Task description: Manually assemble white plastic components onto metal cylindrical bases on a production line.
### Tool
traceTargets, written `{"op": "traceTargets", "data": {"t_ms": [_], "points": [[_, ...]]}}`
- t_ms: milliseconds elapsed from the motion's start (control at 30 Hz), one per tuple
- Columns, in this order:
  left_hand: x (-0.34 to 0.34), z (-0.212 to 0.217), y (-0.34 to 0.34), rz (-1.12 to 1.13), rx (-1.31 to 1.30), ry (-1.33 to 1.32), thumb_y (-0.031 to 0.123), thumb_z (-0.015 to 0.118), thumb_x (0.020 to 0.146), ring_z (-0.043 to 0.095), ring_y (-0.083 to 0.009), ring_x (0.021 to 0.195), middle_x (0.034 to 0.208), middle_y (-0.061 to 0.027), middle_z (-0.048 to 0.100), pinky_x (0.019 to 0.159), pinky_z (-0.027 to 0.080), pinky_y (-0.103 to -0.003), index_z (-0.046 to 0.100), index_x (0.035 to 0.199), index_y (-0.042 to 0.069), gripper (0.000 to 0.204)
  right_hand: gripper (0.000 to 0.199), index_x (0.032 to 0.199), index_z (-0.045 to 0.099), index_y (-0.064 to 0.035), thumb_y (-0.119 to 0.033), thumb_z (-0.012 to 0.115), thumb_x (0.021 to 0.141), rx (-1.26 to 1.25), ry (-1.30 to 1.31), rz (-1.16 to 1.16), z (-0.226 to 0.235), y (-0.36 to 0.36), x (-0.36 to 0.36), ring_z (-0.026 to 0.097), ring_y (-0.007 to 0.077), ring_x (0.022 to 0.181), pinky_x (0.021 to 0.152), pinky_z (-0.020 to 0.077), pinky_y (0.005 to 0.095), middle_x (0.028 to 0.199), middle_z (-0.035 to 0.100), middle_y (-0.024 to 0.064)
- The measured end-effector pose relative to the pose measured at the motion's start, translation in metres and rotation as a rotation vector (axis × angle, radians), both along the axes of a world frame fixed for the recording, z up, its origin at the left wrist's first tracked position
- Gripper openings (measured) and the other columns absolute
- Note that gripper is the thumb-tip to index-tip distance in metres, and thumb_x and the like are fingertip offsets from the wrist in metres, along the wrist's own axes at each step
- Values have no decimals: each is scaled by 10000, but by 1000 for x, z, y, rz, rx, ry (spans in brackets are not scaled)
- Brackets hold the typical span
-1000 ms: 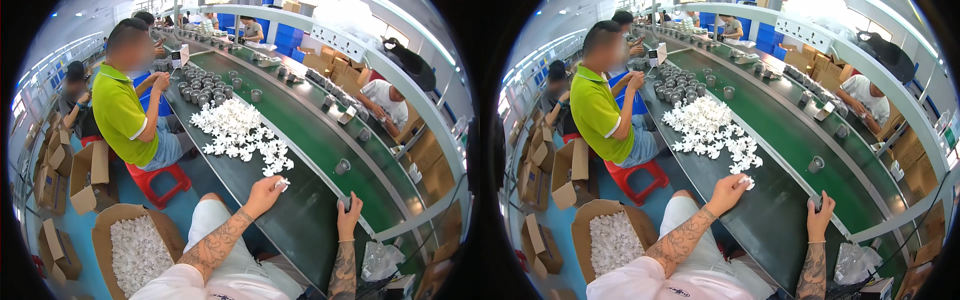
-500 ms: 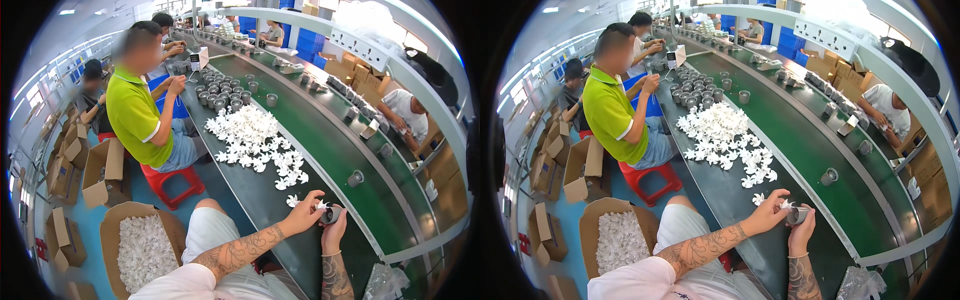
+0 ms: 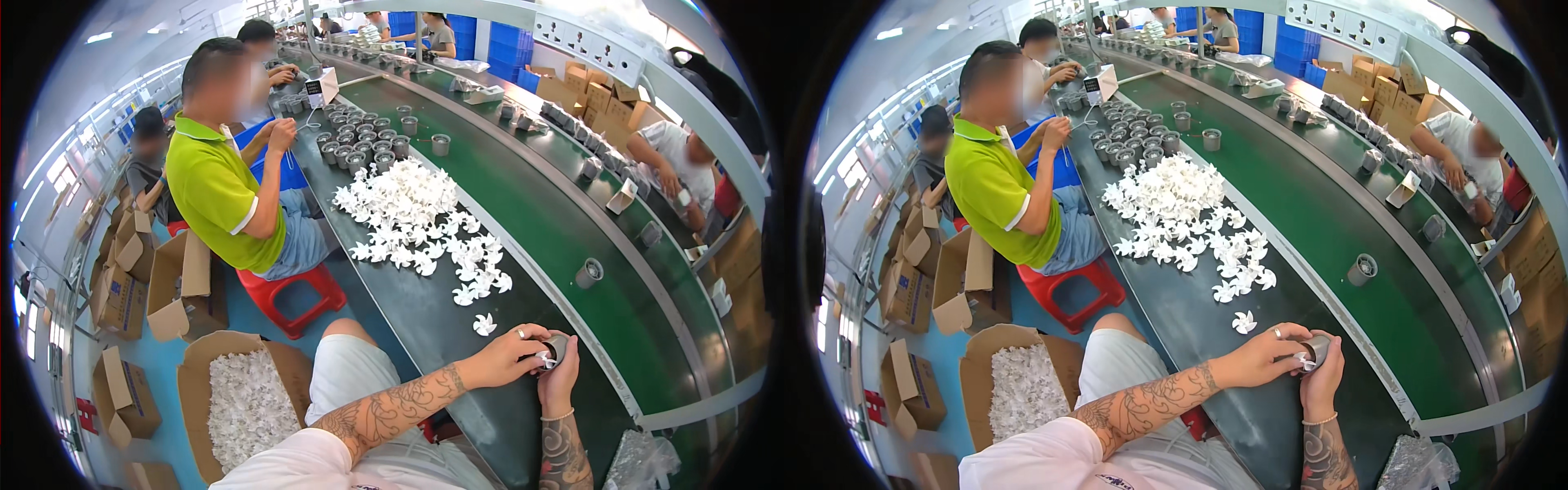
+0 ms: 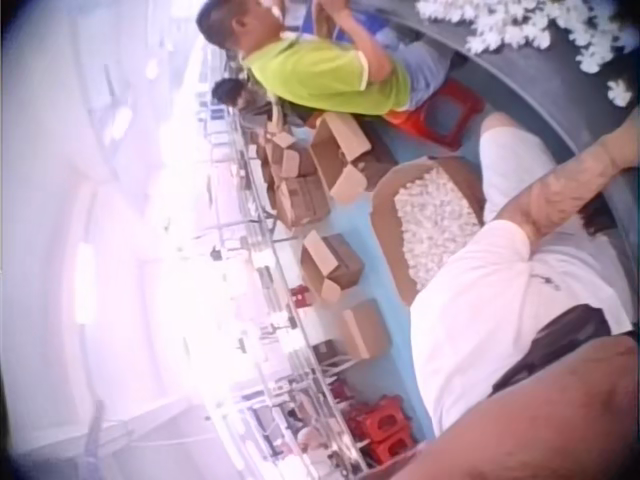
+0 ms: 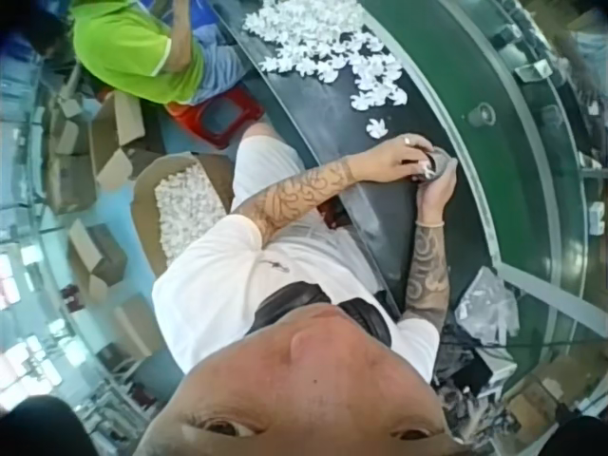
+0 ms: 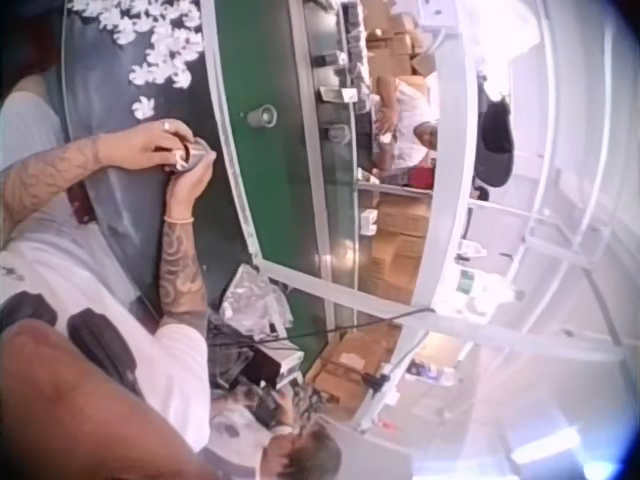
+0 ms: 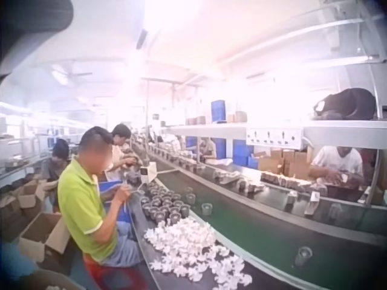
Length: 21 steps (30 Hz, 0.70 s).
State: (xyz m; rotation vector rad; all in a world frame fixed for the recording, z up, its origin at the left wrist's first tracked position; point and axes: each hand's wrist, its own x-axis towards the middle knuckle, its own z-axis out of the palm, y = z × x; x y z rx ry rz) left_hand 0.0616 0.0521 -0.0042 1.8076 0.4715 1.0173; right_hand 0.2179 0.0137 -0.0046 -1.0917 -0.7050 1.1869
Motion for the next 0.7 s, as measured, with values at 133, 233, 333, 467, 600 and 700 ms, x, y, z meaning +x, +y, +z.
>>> {"op": "traceTargets", "data": {"t_ms": [133,233,333,467,600,700], "points": [[-2,-1,1,20,81,-20,23,628,916,601,-261,1078,1285,-147,517,898,524,-364,668,1060,-3,152,519,1073,598,-11,-437,301,1070,3,7,-9,2,-1,-2,621,139,616,439,474,244,854,658,84],[-4,1,1,19,98,5,24,638,906,600,-276,1094,1301,-152,527,911,518,-375,672,1056,2,155,515,1066,603,-8,-427,303,1070,11,44,26,1,-1,1,620,137,612,431,472,245,846,657,82],[-3,-4,-1,101,199,-1,34,660,891,601,-285,1099,1284,-149,557,912,518,-381,678,1039,10,150,511,1057,602,-2,-421,309,1069,18,-10,38,1,-1,0,614,133,609,424,469,241,846,653,84],[-3,-6,-3,171,225,20,40,682,873,603,-286,1101,1242,-136,596,905,522,-379,683,1020,15,148,496,1053,596,6,-405,319,1068,22,-66,50,2,-2,-3,612,124,612,420,468,231,853,650,86],[-2,-7,-5,178,242,38,44,693,862,606,-279,1102,1222,-125,612,901,527,-379,691,1007,29,146,487,1061,594,3,-401,322,1065,19,-100,67,-2,-4,0,615,122,617,423,474,228,866,653,88],[-1,-10,-4,179,282,45,50,686,867,600,-278,1125,1258,-130,600,894,531,-383,693,1006,36,140,477,1075,595,-11,-407,328,1064,21,-91,89,-4,-4,4,623,121,612,413,472,220,868,658,95]]}}
